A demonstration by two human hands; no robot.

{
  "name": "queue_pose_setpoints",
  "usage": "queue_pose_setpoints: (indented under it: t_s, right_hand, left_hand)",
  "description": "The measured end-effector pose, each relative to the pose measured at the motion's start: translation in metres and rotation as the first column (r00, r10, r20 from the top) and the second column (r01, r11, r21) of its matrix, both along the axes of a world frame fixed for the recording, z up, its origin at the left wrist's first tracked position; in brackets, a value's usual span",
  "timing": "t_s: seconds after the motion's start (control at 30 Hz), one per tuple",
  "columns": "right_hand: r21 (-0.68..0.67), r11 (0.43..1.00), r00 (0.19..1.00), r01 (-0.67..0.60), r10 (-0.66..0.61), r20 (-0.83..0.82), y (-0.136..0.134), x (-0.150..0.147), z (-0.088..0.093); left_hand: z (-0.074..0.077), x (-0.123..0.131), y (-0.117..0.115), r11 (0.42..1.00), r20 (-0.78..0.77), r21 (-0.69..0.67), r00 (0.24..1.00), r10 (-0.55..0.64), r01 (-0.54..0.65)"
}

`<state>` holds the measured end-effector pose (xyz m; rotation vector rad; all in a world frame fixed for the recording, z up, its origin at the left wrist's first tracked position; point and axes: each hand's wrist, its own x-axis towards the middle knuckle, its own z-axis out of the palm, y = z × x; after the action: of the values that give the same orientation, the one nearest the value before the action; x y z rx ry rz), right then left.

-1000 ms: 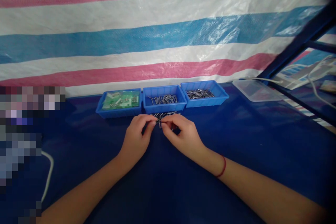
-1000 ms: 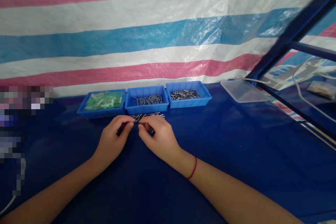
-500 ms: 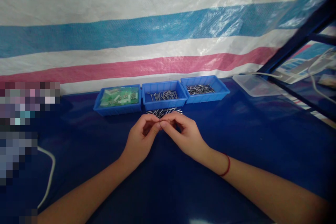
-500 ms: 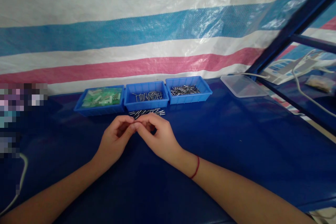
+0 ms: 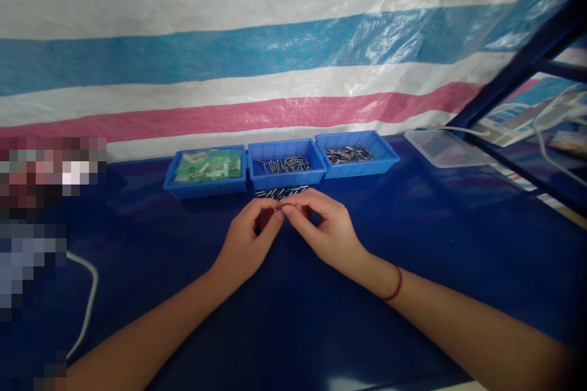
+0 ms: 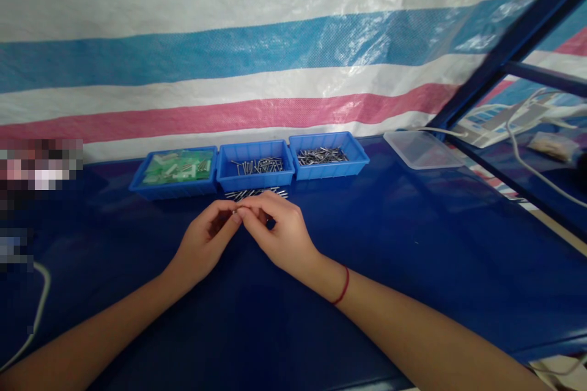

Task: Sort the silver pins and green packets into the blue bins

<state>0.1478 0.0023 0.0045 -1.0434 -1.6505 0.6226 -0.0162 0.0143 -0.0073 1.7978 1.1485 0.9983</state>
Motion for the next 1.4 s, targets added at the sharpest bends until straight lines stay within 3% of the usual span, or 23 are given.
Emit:
queue_pose_setpoints:
  t_s: [0.27, 0.37, 0.47, 0.53, 0.6, 0.7, 0.77, 0.9, 1.0, 1.17, 1.4]
  right_hand:
    - [0.025, 1.000, 0.999, -0.013, 0.012, 0.044, 0.005, 0.002, -0.005]
    - [0.068, 0.995, 0.994, -0.070, 0.064, 0.090, 0.007, 0.003, -0.004]
    - [-0.031, 0.998, 0.990, 0.062, -0.065, -0.124, 0.018, 0.011, -0.004]
    - [-0.119, 0.971, 0.910, 0.207, -0.236, -0.342, 0.032, 0.024, -0.005]
    - [-0.204, 0.927, 0.753, 0.314, -0.374, -0.541, 0.047, 0.040, -0.005]
    - [-0.366, 0.877, 0.562, 0.310, -0.480, -0.674, 0.062, 0.060, -0.004]
    - [-0.413, 0.867, 0.517, 0.278, -0.498, -0.696, 0.064, 0.064, -0.002]
    - [-0.390, 0.900, 0.603, 0.196, -0.425, -0.675, 0.054, 0.051, -0.001]
    - [-0.374, 0.920, 0.693, 0.116, -0.345, -0.633, 0.045, 0.036, -0.004]
    - [-0.361, 0.929, 0.793, 0.077, -0.276, -0.543, 0.039, 0.026, -0.010]
    - [-0.335, 0.935, 0.899, 0.119, -0.244, -0.364, 0.038, 0.028, -0.017]
  left_hand:
    - [0.002, 0.000, -0.001, 0.988, 0.034, 0.104, 0.993, 0.109, -0.112]
    - [0.004, -0.004, -0.001, 0.980, -0.026, 0.180, 0.995, 0.092, -0.086]
    - [0.007, -0.008, 0.001, 0.948, -0.117, 0.318, 0.991, 0.058, -0.018]
    - [0.009, -0.010, 0.004, 0.919, -0.175, 0.394, 0.983, 0.055, 0.019]
    - [0.009, -0.011, 0.008, 0.899, -0.250, 0.430, 0.967, 0.039, 0.075]
    - [0.006, -0.010, 0.012, 0.882, -0.367, 0.441, 0.930, 0.008, 0.166]
    - [0.004, -0.009, 0.013, 0.867, -0.438, 0.444, 0.899, -0.012, 0.228]
    - [0.001, -0.007, 0.012, 0.827, -0.590, 0.427, 0.806, -0.053, 0.366]
    - [-0.001, -0.006, 0.012, 0.827, -0.637, 0.416, 0.770, -0.030, 0.377]
    - [-0.005, -0.007, 0.014, 0.849, -0.597, 0.435, 0.802, 0.021, 0.302]
    - [-0.003, -0.010, 0.015, 0.873, -0.537, 0.432, 0.843, 0.045, 0.229]
